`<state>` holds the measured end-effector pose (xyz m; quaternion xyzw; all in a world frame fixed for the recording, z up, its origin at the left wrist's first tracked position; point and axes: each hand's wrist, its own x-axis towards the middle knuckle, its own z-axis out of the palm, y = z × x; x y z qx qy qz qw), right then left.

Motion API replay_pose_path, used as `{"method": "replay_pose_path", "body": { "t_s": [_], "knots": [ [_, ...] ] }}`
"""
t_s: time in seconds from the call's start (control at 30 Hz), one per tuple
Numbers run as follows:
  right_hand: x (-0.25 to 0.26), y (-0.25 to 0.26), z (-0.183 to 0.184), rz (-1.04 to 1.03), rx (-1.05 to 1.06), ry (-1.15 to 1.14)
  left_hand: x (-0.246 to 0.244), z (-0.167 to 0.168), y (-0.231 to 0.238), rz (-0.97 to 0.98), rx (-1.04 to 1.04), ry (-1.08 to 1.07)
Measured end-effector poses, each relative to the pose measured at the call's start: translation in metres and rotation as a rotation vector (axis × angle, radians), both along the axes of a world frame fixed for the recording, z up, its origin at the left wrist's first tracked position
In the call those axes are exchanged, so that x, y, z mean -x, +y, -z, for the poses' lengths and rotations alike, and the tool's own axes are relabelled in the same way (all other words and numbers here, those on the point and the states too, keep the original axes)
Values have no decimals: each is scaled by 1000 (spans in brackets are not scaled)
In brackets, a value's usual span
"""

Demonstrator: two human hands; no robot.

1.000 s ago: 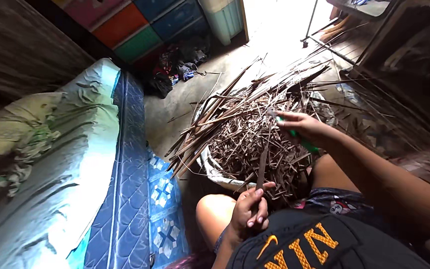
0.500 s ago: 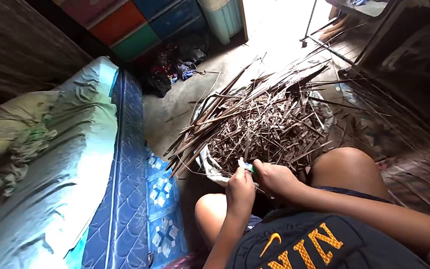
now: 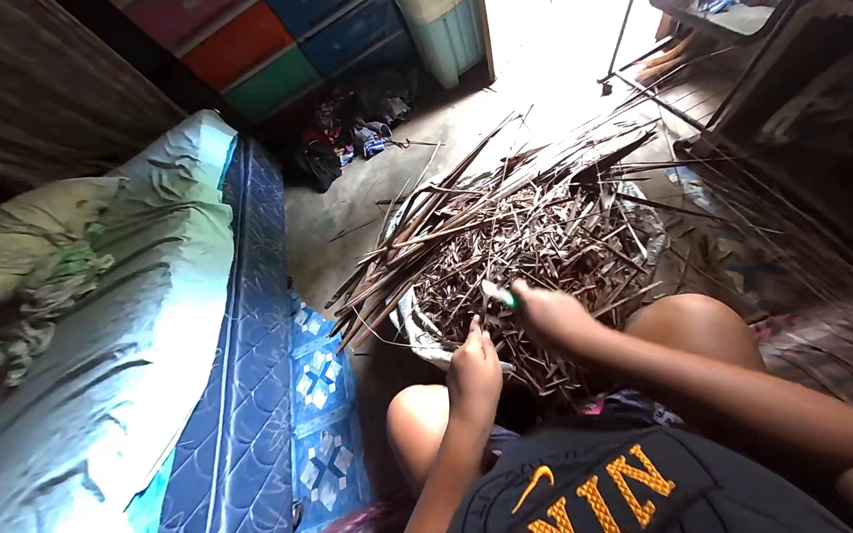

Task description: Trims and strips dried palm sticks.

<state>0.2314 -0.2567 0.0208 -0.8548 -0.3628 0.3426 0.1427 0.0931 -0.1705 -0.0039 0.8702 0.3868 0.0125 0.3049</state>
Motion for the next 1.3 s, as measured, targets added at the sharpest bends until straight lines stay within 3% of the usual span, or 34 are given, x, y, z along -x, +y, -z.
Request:
{"method": "replay_pose_path", "body": {
  "t_s": [0.07,0.17,0.33,0.5,0.73,1.0,1.17,1.3],
  "knots": [
    [30,-7,-2,-116,-12,61,-3,-4,0,-5,-13,-2],
    [40,-6,5,-122,27,57,-4,-2,-5,12,-25,-15],
    [22,6,16,-13,12,-80,-4,3,-6,26,15,-5],
    [-27,19,25,202,43,-122,1,2,-11,39,47,-35],
    [34,-12,-2,-133,13,142,-1,-3,-2,-5,103,-19],
    [17,9,10,-41,37,-95,-3,-1,-3,28,66,-49],
    [-36,18,22,210,30,-105,3,0,-9,61,19,-66],
    [-14,5,-7,46,35,-19,1,4,-6,53,-28,-17]
  ]
}}
